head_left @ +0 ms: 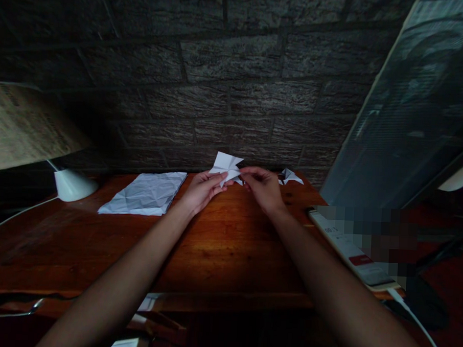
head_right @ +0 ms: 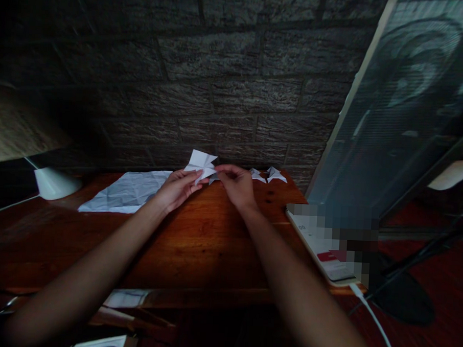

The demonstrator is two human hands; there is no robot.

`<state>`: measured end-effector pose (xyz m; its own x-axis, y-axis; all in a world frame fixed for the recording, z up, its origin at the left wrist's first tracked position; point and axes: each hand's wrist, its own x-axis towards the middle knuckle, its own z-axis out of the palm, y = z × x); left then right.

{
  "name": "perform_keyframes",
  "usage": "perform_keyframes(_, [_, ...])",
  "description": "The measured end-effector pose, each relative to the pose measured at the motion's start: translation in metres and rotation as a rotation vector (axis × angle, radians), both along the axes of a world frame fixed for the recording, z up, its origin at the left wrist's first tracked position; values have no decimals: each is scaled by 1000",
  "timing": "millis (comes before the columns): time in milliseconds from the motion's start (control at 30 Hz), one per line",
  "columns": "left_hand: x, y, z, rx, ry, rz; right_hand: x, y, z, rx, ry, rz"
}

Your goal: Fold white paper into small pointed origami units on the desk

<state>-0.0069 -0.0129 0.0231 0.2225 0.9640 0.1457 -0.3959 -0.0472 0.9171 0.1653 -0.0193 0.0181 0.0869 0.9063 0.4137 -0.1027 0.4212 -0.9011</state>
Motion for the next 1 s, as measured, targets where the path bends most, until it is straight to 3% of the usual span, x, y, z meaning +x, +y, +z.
perform_keyframes(300, [-3,9,-5,166,83,166,-5,-7,2,-52,-94,151])
perform_keyframes(533, [-3,11,-9,213,98,67,-4,-1,-3,-100,17,153])
perform_keyframes(700, [-4,9,-7,255,114,48,-4,0,-5,-61,1,233])
perform_keyframes(800, [-5,10,-8,298,163,33,-3,2,-5,-29,1,213])
perform_keyframes(1000, [-2,9,-9,280,140,45,-2,1,-8,25,-229,265])
